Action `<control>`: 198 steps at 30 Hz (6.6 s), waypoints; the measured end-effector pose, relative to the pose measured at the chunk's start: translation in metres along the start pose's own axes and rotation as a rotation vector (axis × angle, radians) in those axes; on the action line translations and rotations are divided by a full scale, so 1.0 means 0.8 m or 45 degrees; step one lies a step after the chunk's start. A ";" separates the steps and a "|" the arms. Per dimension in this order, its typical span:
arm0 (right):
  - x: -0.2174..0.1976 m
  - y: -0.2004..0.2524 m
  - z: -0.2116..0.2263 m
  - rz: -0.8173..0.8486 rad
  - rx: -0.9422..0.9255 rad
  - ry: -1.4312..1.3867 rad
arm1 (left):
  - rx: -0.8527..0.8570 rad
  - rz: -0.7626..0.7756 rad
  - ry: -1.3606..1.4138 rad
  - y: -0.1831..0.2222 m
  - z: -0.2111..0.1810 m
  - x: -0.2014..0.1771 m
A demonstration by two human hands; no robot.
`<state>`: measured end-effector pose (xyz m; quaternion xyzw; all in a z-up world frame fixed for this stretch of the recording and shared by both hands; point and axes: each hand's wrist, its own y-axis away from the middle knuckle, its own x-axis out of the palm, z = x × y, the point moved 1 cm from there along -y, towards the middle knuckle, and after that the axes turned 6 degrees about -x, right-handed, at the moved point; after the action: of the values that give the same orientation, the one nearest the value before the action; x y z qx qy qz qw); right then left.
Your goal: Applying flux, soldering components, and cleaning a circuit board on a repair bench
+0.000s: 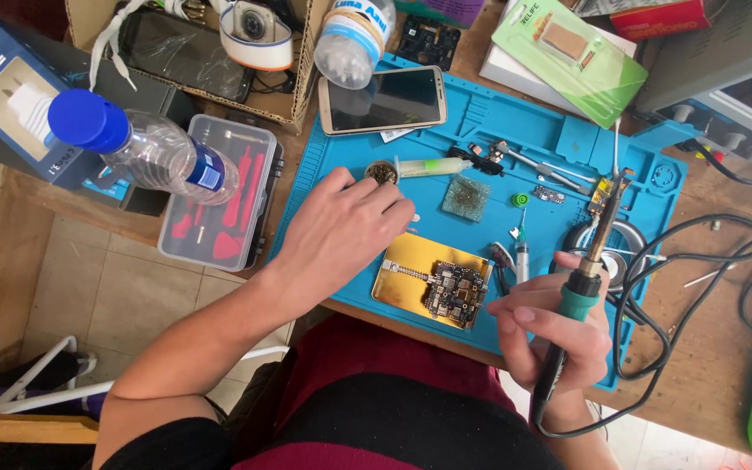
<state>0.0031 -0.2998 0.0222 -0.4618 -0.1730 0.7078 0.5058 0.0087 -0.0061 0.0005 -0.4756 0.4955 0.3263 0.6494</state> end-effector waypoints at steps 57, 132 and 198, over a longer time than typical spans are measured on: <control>0.032 -0.018 0.041 -0.059 0.508 -0.868 | -0.466 -0.296 2.973 -0.011 -0.086 -0.026; 0.029 -0.008 -0.024 -0.250 0.669 -0.713 | -0.303 0.036 2.085 -0.012 -0.059 -0.050; 0.013 -0.031 -0.004 0.335 0.471 -0.171 | -0.616 -0.135 2.375 0.006 -0.017 -0.071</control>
<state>0.0189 -0.2813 0.0331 -0.3316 -0.0120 0.8165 0.4725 -0.0171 -0.0142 0.0521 -0.6864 0.7093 -0.1193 -0.1071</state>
